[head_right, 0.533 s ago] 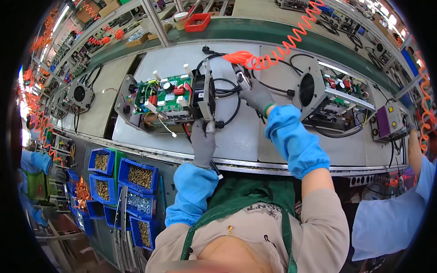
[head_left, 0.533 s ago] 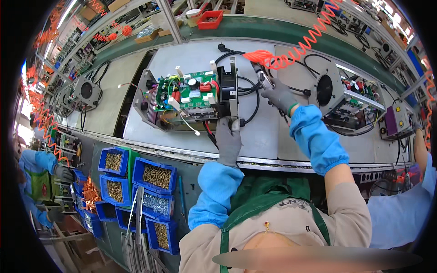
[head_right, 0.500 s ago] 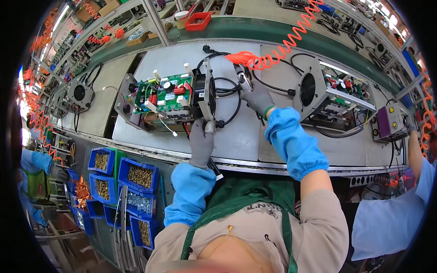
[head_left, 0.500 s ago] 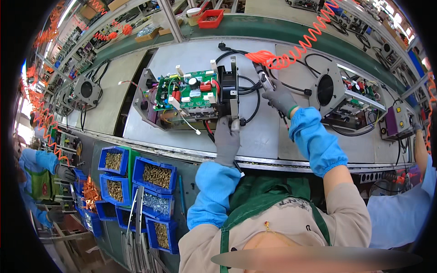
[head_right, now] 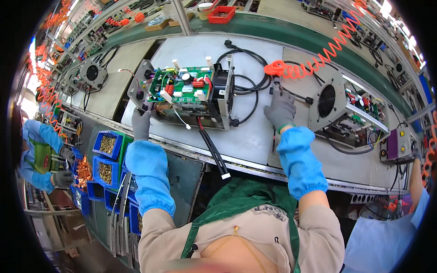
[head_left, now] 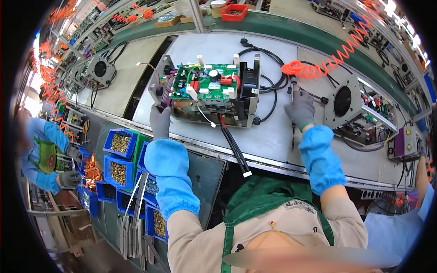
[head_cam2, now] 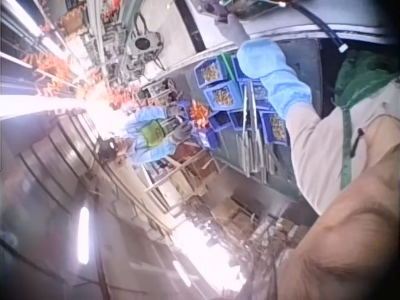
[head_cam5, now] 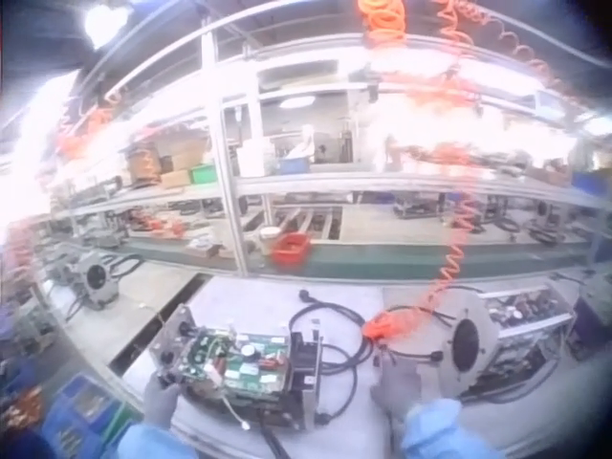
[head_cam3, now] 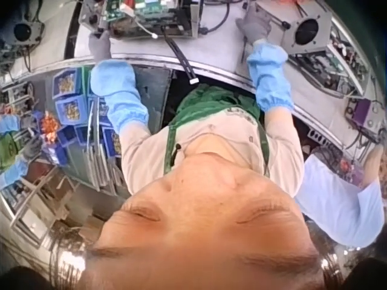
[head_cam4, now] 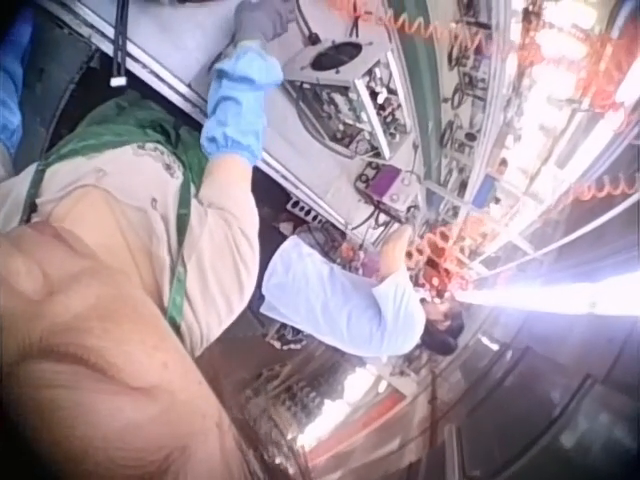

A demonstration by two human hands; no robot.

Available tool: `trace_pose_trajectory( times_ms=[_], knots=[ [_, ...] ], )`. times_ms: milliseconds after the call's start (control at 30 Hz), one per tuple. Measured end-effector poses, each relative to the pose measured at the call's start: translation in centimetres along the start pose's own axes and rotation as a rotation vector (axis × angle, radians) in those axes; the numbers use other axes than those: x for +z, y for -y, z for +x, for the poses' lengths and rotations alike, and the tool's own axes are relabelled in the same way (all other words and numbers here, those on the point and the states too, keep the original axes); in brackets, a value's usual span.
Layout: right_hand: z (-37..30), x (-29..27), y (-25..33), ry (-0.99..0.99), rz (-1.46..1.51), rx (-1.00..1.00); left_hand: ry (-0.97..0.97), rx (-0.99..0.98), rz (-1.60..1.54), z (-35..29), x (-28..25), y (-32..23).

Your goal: Assembling electronic components using an electric screwdriver and hand tools on a production line.

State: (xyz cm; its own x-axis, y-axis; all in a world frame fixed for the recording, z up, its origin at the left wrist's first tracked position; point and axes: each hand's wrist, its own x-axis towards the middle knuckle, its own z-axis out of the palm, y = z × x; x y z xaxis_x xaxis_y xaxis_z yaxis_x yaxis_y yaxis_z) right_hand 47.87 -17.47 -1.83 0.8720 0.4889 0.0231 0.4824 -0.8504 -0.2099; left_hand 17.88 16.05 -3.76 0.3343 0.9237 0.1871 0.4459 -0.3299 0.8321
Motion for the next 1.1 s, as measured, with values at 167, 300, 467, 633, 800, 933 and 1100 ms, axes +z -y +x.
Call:
trace_pose_trajectory(
  times_ms=[167,300,467,633,800,933,1100],
  knots=[
    [-4.9,-2.1,6.9,0.063,0.513,-0.546,-0.102,0.006,0.135,-0.6,0.9,-2.6],
    [-4.1,-2.5,8.4,0.009,0.568,-0.386,-0.137,-0.029,0.299,-2.9,0.9,-2.9],
    [-2.2,-2.8,5.4,0.131,0.704,-0.315,-0.097,-0.033,0.296,-8.1,0.4,-5.1],
    [-3.8,-5.8,5.1,0.25,0.097,-0.373,-0.08,0.025,0.101,-10.9,-0.4,-6.0],
    [-7.4,-5.0,5.0,0.427,0.331,-0.628,0.119,0.127,-0.262,-15.6,2.1,-8.5],
    [-8.8,-5.7,8.6,0.352,0.568,-0.753,0.31,-0.168,-0.606,-15.6,8.1,-10.3],
    [-8.7,-7.0,11.1,0.298,0.631,-0.903,0.33,-0.193,-0.652,-14.8,7.7,-8.5]
  ],
)
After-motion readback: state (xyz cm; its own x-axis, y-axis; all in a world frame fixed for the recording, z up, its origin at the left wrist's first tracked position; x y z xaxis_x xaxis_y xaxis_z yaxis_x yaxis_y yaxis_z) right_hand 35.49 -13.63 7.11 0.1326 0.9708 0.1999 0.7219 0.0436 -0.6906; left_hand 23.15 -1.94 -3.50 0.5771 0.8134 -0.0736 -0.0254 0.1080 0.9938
